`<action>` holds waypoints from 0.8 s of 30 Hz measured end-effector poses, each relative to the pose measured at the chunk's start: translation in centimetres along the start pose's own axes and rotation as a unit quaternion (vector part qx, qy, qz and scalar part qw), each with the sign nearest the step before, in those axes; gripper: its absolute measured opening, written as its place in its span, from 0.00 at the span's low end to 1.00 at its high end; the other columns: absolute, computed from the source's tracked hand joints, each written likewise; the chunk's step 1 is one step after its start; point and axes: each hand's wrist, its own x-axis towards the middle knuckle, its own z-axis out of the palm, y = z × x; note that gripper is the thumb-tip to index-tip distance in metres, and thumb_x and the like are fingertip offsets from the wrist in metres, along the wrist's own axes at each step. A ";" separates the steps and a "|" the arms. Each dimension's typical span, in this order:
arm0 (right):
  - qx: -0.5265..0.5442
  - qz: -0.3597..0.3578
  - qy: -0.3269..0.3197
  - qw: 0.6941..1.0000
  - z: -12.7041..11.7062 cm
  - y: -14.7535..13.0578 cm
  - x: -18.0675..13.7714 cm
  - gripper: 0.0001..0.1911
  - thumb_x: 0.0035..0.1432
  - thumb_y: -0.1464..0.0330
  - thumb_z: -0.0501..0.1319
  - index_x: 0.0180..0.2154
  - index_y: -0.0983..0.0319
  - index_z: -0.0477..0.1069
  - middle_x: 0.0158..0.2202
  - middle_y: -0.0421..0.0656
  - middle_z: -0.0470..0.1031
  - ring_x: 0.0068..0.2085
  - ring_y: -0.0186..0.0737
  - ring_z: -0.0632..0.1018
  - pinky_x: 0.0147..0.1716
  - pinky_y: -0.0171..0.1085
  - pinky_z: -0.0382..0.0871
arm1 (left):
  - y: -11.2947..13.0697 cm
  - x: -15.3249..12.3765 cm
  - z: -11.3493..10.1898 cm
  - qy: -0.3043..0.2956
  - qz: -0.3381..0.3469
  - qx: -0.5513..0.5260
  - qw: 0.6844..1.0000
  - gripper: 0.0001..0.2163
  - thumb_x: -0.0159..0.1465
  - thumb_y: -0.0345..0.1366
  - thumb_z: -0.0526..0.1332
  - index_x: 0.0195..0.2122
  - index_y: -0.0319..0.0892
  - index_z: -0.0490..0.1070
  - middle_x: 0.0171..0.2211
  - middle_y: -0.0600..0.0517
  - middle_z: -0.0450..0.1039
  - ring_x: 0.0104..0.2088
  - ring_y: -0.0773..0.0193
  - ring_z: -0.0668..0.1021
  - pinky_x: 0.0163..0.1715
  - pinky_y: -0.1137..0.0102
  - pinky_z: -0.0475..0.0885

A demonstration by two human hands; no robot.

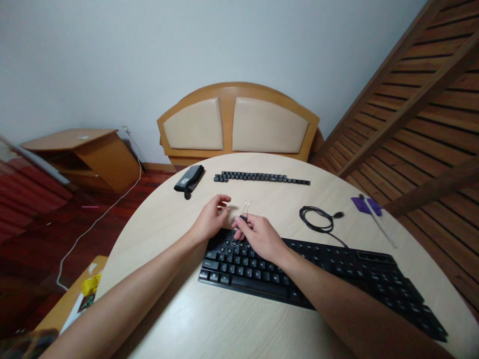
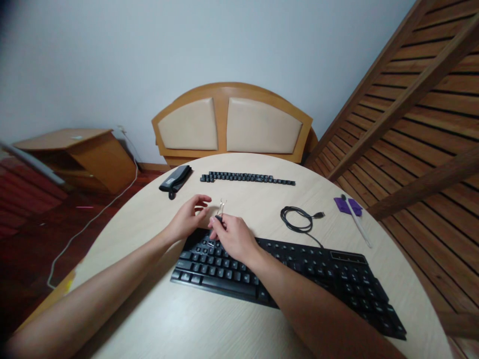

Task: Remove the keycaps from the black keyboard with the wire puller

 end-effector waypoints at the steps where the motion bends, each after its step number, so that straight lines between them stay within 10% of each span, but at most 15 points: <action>1: -0.015 -0.004 0.000 1.000 -0.1 -0.1 -0.1 0.17 0.68 0.61 0.52 0.35 0.63 0.75 0.26 0.41 0.79 0.29 0.35 0.79 0.31 0.33 0.68 | 0.3 -0.9 0.0 -0.008 -0.011 -0.025 1.000 0.12 0.63 0.29 0.58 0.48 0.39 0.67 0.49 0.44 0.72 0.44 0.59 0.76 0.46 0.62 0.74; 13: -0.155 -0.038 -0.064 0.985 -1.2 -2.3 -0.9 0.18 0.68 0.62 0.52 0.30 0.61 0.75 0.29 0.42 0.80 0.31 0.38 0.79 0.33 0.34 0.66 | 2.7 -4.4 -1.3 -0.203 0.084 0.049 0.974 0.07 0.67 0.31 0.54 0.36 0.42 0.71 0.38 0.50 0.75 0.41 0.59 0.76 0.47 0.64 0.70; 24: -0.220 -0.051 -0.096 0.970 -2.9 -4.2 -2.3 0.14 0.68 0.64 0.54 0.38 0.61 0.77 0.38 0.48 0.81 0.40 0.44 0.80 0.39 0.37 0.69 | 2.0 -3.9 -1.2 -0.188 0.093 0.059 0.976 0.10 0.66 0.27 0.56 0.45 0.43 0.72 0.44 0.50 0.76 0.47 0.59 0.75 0.51 0.63 0.67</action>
